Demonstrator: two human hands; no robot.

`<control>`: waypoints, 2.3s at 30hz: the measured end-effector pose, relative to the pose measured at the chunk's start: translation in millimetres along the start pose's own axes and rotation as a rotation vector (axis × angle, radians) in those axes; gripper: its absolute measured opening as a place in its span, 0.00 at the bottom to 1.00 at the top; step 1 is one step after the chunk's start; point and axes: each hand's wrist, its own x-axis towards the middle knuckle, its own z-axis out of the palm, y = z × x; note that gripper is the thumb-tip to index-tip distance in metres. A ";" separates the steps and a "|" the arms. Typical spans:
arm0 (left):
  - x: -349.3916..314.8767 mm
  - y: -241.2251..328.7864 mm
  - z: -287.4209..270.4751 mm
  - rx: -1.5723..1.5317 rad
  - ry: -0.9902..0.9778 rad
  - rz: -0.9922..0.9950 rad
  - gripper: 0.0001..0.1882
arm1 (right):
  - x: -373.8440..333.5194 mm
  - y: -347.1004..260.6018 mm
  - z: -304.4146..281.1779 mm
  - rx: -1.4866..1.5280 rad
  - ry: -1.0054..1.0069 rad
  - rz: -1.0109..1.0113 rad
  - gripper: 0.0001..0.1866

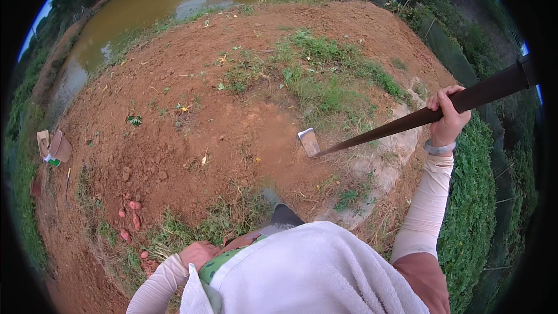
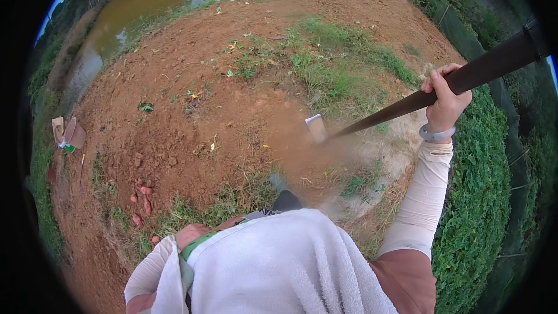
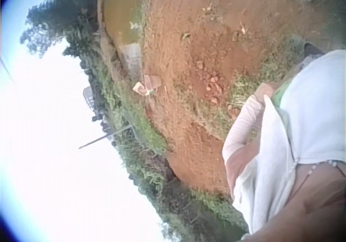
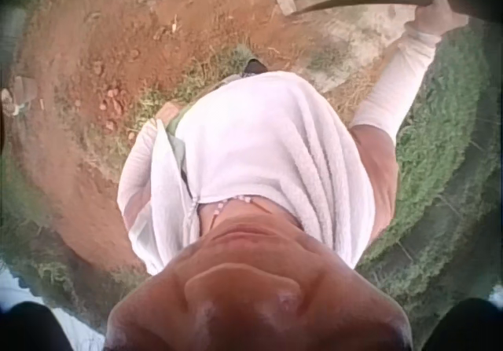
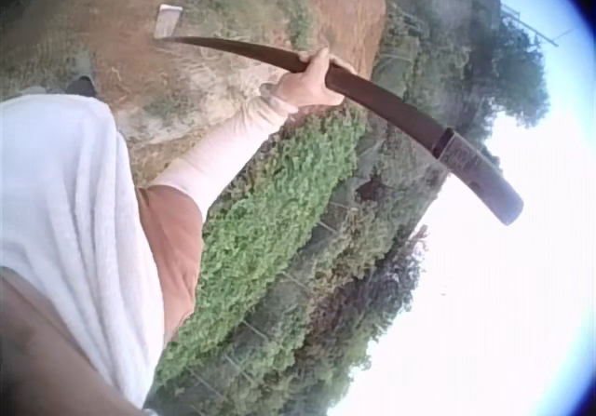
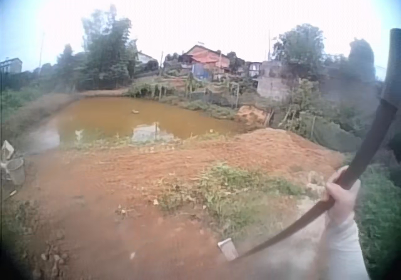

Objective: The person uses a hoe to break up and level soil in a garden bed. They repeatedly strike and pull the soil, moving across the area to clear weeds and loosen the ground.

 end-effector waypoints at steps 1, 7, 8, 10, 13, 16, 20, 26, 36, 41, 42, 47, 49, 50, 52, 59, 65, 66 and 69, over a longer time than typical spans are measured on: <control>2.1 -2.9 2.8 0.015 0.077 0.069 0.16 | 3.6 2.3 1.7 -0.002 -0.017 0.000 0.09; -0.8 10.3 5.8 0.078 -0.023 -0.059 0.18 | 19.6 21.1 31.3 0.019 -0.078 0.009 0.09; -1.9 14.4 5.9 0.084 -0.028 -0.096 0.19 | 20.3 24.8 31.6 0.035 -0.081 0.015 0.09; -7.0 16.7 13.5 0.046 -0.030 -0.170 0.24 | 23.4 30.7 37.0 0.041 -0.084 0.018 0.09; -16.8 27.0 19.2 0.003 -0.064 -0.322 0.25 | 32.1 30.8 27.2 0.022 -0.072 0.020 0.09; -30.1 33.3 30.6 -0.020 -0.159 -0.430 0.25 | 36.3 35.8 24.6 0.021 -0.084 0.020 0.08; -20.8 32.3 6.9 0.018 -0.097 -0.602 0.24 | 42.4 48.2 30.0 0.017 -0.115 -0.004 0.09; 54.4 21.2 -8.5 -0.561 0.800 -0.523 0.37 | 39.9 43.6 27.8 0.021 -0.110 0.003 0.09; 99.7 83.8 -35.7 -1.792 0.822 0.336 0.34 | 24.3 29.8 25.8 0.020 -0.114 -0.013 0.08; 89.5 45.3 17.7 -1.955 1.177 -0.161 0.27 | 12.4 22.3 37.3 0.022 -0.100 0.000 0.08; 87.1 45.5 21.8 -1.980 1.189 -0.213 0.28 | 12.6 21.3 37.6 0.012 -0.111 -0.007 0.08; 84.4 56.0 2.0 -1.959 1.225 -0.203 0.30 | 10.5 22.9 44.6 -0.021 -0.114 -0.021 0.08; 80.5 62.4 -10.3 -1.929 1.239 -0.107 0.31 | 9.7 24.7 47.5 -0.005 -0.117 -0.011 0.08; 76.5 66.6 -20.8 -1.918 1.216 -0.015 0.31 | 9.3 26.3 49.8 0.017 -0.135 -0.001 0.08; 70.0 78.5 -44.0 -1.890 1.156 0.167 0.32 | 8.6 27.8 51.5 0.019 -0.139 0.013 0.09; 71.5 100.3 -54.2 -1.828 1.114 0.458 0.07 | 12.0 26.9 48.6 -0.007 -0.118 0.013 0.09; 76.8 72.2 -14.0 -2.024 1.255 -0.022 0.18 | 8.1 26.5 53.5 0.004 -0.125 -0.009 0.09; 77.2 72.9 -17.0 -1.992 1.270 0.009 0.18 | 8.1 24.9 53.9 -0.002 -0.129 -0.021 0.09; 76.8 75.5 -23.5 -1.938 1.306 0.095 0.18 | 7.4 25.8 53.1 -0.020 -0.100 0.001 0.09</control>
